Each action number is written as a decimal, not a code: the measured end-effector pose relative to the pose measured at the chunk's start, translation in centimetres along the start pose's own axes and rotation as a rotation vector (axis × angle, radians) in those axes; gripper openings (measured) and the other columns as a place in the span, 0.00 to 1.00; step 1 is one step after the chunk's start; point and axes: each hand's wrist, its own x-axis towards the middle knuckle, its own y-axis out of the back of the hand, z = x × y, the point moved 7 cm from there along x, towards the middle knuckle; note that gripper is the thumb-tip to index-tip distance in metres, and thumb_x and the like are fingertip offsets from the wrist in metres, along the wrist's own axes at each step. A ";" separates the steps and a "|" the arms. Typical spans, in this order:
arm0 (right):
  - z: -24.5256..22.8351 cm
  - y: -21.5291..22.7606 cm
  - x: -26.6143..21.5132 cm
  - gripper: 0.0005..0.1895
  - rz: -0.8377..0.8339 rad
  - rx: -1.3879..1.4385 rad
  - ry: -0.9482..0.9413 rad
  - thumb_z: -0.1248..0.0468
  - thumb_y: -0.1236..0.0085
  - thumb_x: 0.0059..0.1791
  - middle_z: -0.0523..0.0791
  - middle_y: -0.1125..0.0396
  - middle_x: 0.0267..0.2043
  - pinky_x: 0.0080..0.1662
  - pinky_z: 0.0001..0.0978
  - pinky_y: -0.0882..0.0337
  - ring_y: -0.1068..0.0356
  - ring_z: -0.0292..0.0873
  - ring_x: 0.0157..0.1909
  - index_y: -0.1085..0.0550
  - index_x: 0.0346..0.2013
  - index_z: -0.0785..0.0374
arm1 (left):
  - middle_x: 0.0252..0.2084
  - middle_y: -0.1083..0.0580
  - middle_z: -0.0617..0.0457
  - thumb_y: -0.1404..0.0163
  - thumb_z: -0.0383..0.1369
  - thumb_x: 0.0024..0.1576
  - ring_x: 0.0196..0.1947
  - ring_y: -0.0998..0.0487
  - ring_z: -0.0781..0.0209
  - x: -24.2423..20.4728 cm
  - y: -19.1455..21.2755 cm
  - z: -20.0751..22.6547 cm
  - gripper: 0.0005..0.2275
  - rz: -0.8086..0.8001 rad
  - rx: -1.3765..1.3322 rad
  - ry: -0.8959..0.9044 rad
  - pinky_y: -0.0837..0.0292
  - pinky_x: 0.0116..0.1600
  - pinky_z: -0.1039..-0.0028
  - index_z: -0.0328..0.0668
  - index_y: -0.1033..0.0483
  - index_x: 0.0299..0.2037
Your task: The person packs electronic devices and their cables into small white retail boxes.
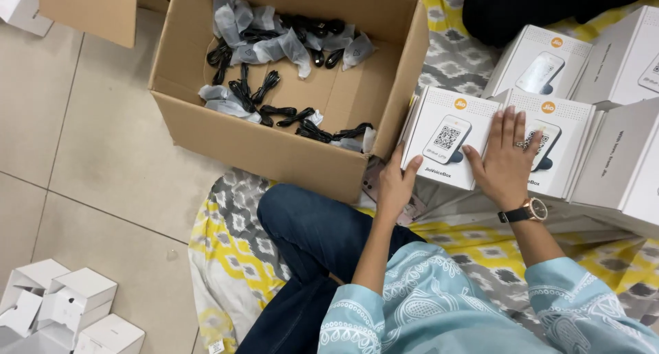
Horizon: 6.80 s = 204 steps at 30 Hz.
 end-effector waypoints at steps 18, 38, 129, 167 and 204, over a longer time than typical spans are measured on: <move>-15.9 0.9 -4.4 0.37 0.134 0.362 0.287 0.57 0.43 0.54 0.58 0.55 0.82 0.78 0.61 0.62 0.66 0.61 0.85 0.43 0.74 0.68 | 0.44 0.20 0.37 0.51 0.43 0.64 0.40 0.17 0.44 -6.0 5.7 -3.8 0.20 0.015 -0.058 -0.057 0.23 0.48 0.62 0.37 0.25 0.60; -55.8 -31.9 -34.1 0.56 -1.024 -0.219 1.393 0.46 0.31 0.42 0.56 0.66 0.80 0.69 0.64 0.52 0.65 0.60 0.80 0.55 0.76 0.46 | 0.50 0.23 0.41 0.43 0.45 0.57 0.52 0.24 0.41 -48.0 43.3 -22.1 0.21 1.243 0.406 0.708 0.28 0.53 0.56 0.42 0.25 0.55; -53.4 -24.5 -14.2 0.33 -0.493 0.450 1.408 0.62 0.47 0.49 0.58 0.52 0.75 0.72 0.50 0.50 0.51 0.55 0.77 0.44 0.65 0.73 | 0.74 0.41 0.34 0.45 0.30 0.54 0.75 0.44 0.40 -29.5 33.2 -14.8 0.33 0.733 0.984 0.006 0.51 0.77 0.47 0.34 0.40 0.71; -49.6 -29.8 -22.8 0.11 -0.592 0.070 1.533 0.64 0.50 0.48 0.50 0.27 0.45 0.51 0.46 0.30 0.28 0.52 0.50 0.24 0.42 0.64 | 0.34 0.20 0.47 0.44 0.36 0.59 0.33 0.19 0.49 -28.9 36.3 -6.8 0.08 0.778 0.492 0.097 0.25 0.37 0.62 0.39 0.20 0.40; -51.6 -29.4 -22.5 0.30 -0.614 -0.021 1.471 0.60 0.37 0.39 0.60 0.37 0.61 0.51 0.42 0.29 0.35 0.55 0.61 0.28 0.53 0.70 | 0.69 0.40 0.37 0.37 0.44 0.49 0.70 0.43 0.41 -20.0 40.2 -23.1 0.36 0.767 0.753 0.448 0.52 0.71 0.48 0.34 0.37 0.65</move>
